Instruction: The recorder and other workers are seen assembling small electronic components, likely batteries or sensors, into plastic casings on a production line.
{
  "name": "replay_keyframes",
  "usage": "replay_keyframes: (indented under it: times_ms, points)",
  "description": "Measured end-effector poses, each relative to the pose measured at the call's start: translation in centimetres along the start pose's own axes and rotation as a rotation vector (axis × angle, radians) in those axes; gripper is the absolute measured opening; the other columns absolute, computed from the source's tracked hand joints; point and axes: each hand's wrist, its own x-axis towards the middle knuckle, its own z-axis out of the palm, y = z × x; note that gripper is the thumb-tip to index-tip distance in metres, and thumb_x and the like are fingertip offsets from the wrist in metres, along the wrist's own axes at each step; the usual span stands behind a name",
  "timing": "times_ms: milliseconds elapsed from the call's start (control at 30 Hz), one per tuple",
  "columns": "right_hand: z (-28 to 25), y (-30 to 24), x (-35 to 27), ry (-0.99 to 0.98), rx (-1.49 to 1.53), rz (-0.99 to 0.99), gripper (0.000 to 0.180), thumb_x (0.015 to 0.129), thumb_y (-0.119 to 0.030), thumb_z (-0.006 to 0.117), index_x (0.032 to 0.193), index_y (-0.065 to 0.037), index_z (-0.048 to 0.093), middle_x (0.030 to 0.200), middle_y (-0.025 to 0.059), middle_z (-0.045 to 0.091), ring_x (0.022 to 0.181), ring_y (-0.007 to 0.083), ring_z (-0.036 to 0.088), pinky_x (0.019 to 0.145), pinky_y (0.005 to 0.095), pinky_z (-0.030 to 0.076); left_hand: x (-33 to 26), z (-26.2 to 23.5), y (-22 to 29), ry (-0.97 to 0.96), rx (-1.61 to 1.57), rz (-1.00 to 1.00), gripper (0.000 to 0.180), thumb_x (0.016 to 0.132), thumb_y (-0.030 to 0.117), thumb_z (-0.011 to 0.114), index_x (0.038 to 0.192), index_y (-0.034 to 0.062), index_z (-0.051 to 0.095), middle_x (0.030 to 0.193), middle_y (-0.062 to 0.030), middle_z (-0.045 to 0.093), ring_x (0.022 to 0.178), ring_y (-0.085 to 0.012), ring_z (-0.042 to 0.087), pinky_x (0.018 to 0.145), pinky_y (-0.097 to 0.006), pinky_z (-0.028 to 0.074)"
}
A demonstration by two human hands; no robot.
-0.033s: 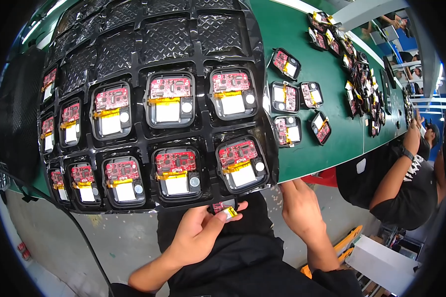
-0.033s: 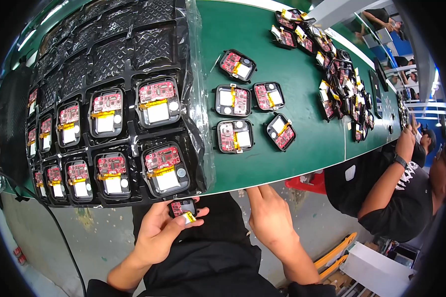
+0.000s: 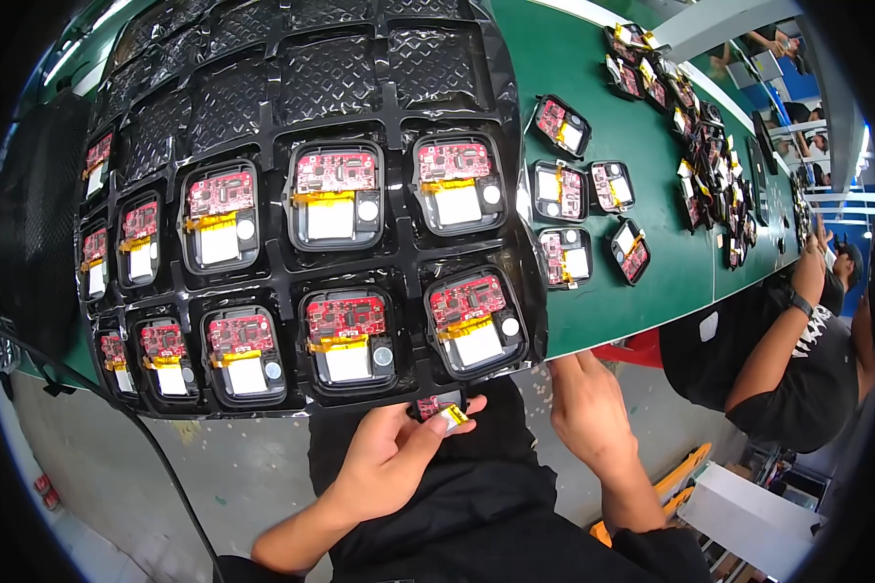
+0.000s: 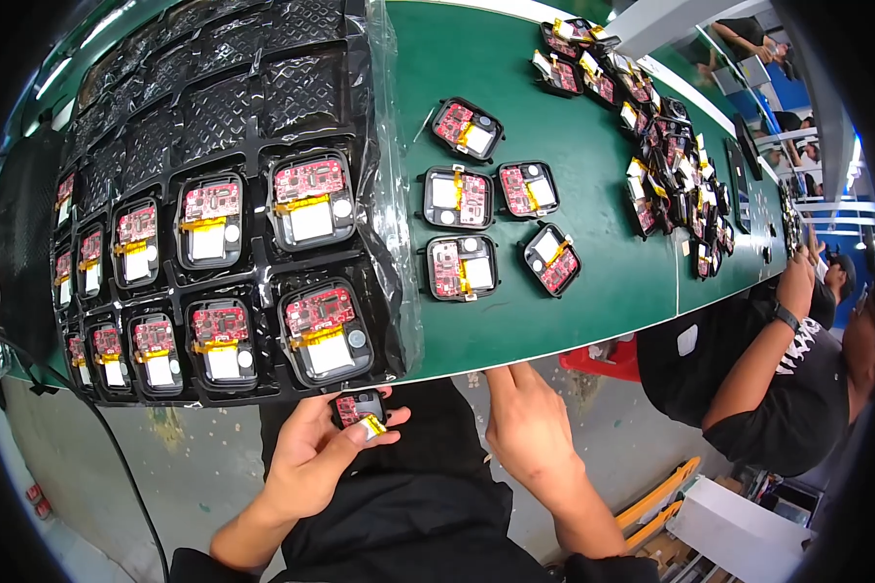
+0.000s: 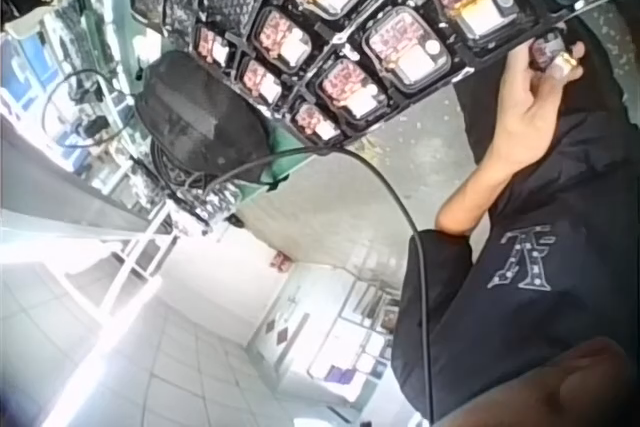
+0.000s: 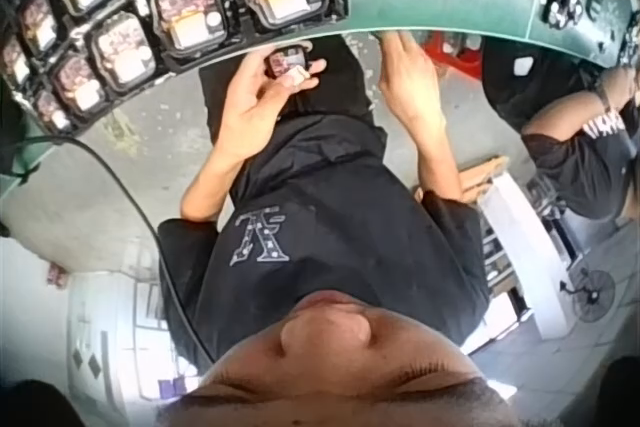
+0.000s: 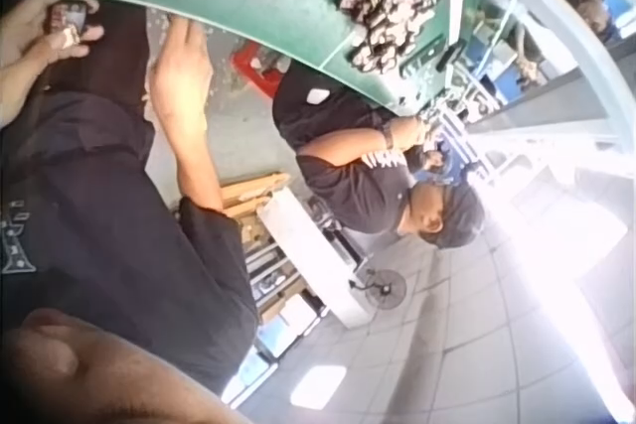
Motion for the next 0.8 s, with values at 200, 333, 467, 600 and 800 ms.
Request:
replay_keyframes:
  times_ms: [200,333,467,600,800]
  points:
    - [-0.9,-2.0,-0.6,-0.346,0.769,0.274,0.026,0.093,-0.015,0.074,0.11,0.002,0.063,0.064,0.0058,0.059,0.053,0.0152,0.055,0.053,0.0339,0.044,-0.2,-0.1,-1.3,0.07,0.097,0.07,0.041,0.1,-0.006,0.058,0.139,-0.0047,0.044,0.136,-0.0202,0.058,0.121,-0.0346,0.066,0.099,-0.044,0.058]
    - [0.4,-5.2,-1.2,-0.194,0.824,0.199,0.033,0.087,-0.017,0.084,0.109,0.0,0.068,0.07,0.0038,0.06,0.056,0.0079,0.048,0.05,0.0255,0.04,-0.3,0.3,-2.2,0.152,0.184,0.094,0.033,0.098,-0.002,0.066,0.129,-0.0064,0.054,0.127,-0.0199,0.064,0.116,-0.0298,0.069,0.098,-0.042,0.059]
    - [1.9,-5.1,-1.4,0.0,0.818,0.14,0.037,0.084,-0.015,0.086,0.114,0.0,0.07,0.078,0.0058,0.063,0.058,0.0109,0.052,0.05,0.0262,0.043,-0.3,0.6,-2.3,0.142,0.285,0.06,0.031,0.101,0.002,0.065,0.129,-0.0063,0.057,0.127,-0.0192,0.066,0.114,-0.0251,0.069,0.1,-0.036,0.057]
    - [1.9,-5.3,-0.5,0.173,0.669,-0.017,0.034,0.082,-0.013,0.086,0.111,0.0,0.074,0.087,0.0096,0.07,0.062,0.018,0.064,0.054,0.03,0.05,-0.4,0.9,-2.8,0.141,0.146,0.026,0.033,0.105,0.005,0.06,0.136,-0.0046,0.054,0.133,-0.0181,0.064,0.115,-0.02,0.066,0.099,-0.033,0.056]
    - [2.1,-5.4,-0.7,0.063,0.665,0.068,0.041,0.078,-0.015,0.09,0.115,-0.002,0.075,0.086,0.0058,0.07,0.06,0.0143,0.055,0.051,0.0271,0.041,-0.4,0.4,-2.8,0.182,0.281,0.017,0.033,0.107,0.007,0.053,0.139,-0.0032,0.053,0.135,-0.0164,0.063,0.122,-0.0233,0.064,0.102,-0.034,0.054]
